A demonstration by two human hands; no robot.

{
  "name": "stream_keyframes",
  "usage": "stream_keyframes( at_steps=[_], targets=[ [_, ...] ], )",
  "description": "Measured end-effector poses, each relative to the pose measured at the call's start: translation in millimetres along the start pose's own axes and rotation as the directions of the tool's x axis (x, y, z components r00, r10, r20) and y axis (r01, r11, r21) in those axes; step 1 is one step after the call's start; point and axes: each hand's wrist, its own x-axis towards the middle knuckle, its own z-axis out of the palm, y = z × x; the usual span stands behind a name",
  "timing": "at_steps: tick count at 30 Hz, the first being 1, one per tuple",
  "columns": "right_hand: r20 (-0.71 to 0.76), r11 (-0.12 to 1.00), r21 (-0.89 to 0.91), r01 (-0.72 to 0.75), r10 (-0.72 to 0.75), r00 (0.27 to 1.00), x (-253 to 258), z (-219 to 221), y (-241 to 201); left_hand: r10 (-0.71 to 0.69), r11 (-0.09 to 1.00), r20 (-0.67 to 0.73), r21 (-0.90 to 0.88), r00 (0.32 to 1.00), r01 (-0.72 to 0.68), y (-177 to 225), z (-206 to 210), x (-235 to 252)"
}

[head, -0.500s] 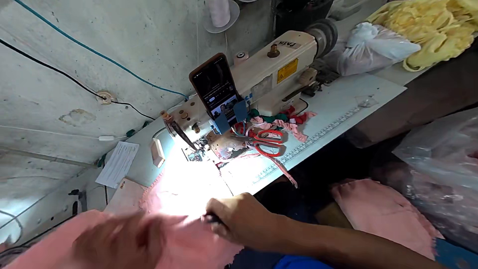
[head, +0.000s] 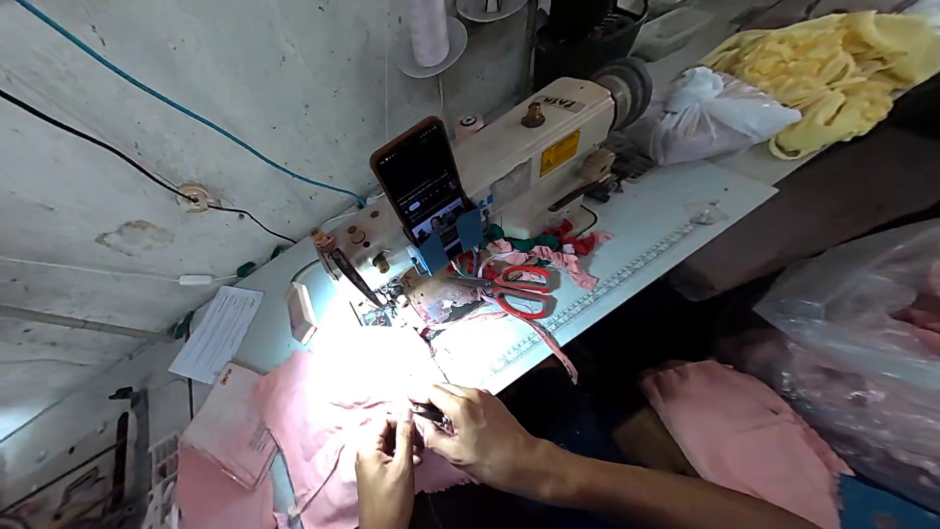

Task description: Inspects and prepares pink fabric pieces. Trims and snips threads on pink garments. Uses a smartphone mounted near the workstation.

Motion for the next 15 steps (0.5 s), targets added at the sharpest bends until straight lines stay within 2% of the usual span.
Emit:
stream_keyframes(
  at_steps=[3, 7, 9, 13, 15],
  targets=[
    [-0.027, 1.000, 0.011, -0.020, 0.021, 0.999, -0.6, 1.0, -1.4, -0.044, 0.995, 0.053, -0.088, 0.998, 0.049, 2.2, 0.4, -3.2],
    [0.034, 0.998, 0.032, -0.052, 0.051, 0.998, -3.5, -2.3, -2.5, -0.033, 0.978, 0.097, -0.200, 0.995, 0.052, -1.8, 0.9, -4.2],
    [-0.002, 0.999, 0.011, -0.030, 0.030, 1.000, -5.1, -1.6, -1.8, -0.020, 0.986, 0.060, -0.162, 0.998, 0.029, -1.5, 2.9, -5.8],
    [-0.149, 0.996, -0.087, 0.006, -0.019, 0.989, -6.0, 7.6, 1.8, 0.029, 0.993, -0.090, 0.121, 0.996, -0.018, 2.9, 9.0, -10.7],
    [-0.150, 0.998, -0.057, 0.002, -0.011, 0.989, -6.7, 9.0, 0.5, -0.007, 0.998, -0.060, 0.063, 0.998, 0.011, 4.6, 10.3, -10.6]
  ],
)
